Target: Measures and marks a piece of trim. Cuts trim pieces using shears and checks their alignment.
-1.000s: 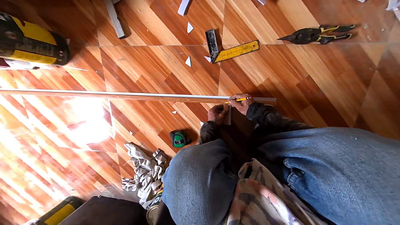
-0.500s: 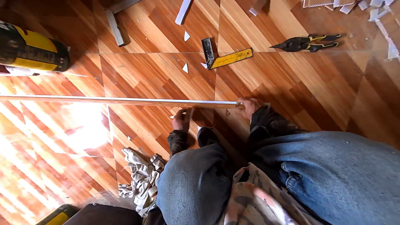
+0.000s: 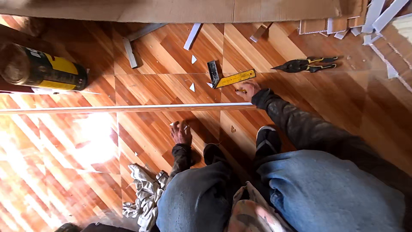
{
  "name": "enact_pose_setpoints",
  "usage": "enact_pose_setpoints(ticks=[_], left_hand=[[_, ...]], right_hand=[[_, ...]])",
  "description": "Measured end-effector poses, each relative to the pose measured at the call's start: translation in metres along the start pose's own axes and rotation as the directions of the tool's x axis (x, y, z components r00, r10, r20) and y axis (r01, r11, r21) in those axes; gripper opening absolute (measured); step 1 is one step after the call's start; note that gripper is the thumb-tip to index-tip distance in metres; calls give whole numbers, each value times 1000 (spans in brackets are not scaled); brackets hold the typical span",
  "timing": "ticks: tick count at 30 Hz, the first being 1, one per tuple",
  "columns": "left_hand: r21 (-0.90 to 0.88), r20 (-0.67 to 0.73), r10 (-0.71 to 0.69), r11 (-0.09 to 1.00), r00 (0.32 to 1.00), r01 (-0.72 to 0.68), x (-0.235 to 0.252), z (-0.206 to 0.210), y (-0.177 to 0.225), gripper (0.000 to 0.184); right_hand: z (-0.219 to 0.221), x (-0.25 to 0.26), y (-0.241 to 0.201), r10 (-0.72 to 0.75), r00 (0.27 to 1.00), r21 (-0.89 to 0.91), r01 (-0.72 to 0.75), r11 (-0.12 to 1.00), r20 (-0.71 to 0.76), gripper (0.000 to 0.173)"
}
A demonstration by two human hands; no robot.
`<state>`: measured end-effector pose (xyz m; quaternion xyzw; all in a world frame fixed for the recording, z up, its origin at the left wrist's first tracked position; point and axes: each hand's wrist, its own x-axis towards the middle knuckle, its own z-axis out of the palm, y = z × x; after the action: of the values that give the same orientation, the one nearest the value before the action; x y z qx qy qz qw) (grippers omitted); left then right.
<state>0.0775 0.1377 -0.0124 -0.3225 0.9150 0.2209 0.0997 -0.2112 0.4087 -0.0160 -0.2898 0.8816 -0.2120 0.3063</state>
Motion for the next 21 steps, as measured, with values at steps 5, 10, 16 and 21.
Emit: enact_pose_setpoints(ticks=[5, 10, 16, 21], left_hand=[[-49, 124, 322, 947, 939, -318, -22, 33, 59, 41], [-171, -54, 492, 853, 869, -494, -37, 53, 67, 30], [-53, -211, 595, 786, 776, -616, -6, 25, 68, 30], [173, -337, 740, 657, 583, -734, 27, -16, 111, 40]], right_hand=[[-25, 50, -46, 88, 993, -159, -75, 984, 75, 55], [-34, 76, -53, 181, 959, -199, -137, 970, 220, 59], [-47, 73, -30, -1, 968, -108, 30, 994, 251, 36], [-79, 29, -65, -128, 901, -247, 247, 937, 414, 23]])
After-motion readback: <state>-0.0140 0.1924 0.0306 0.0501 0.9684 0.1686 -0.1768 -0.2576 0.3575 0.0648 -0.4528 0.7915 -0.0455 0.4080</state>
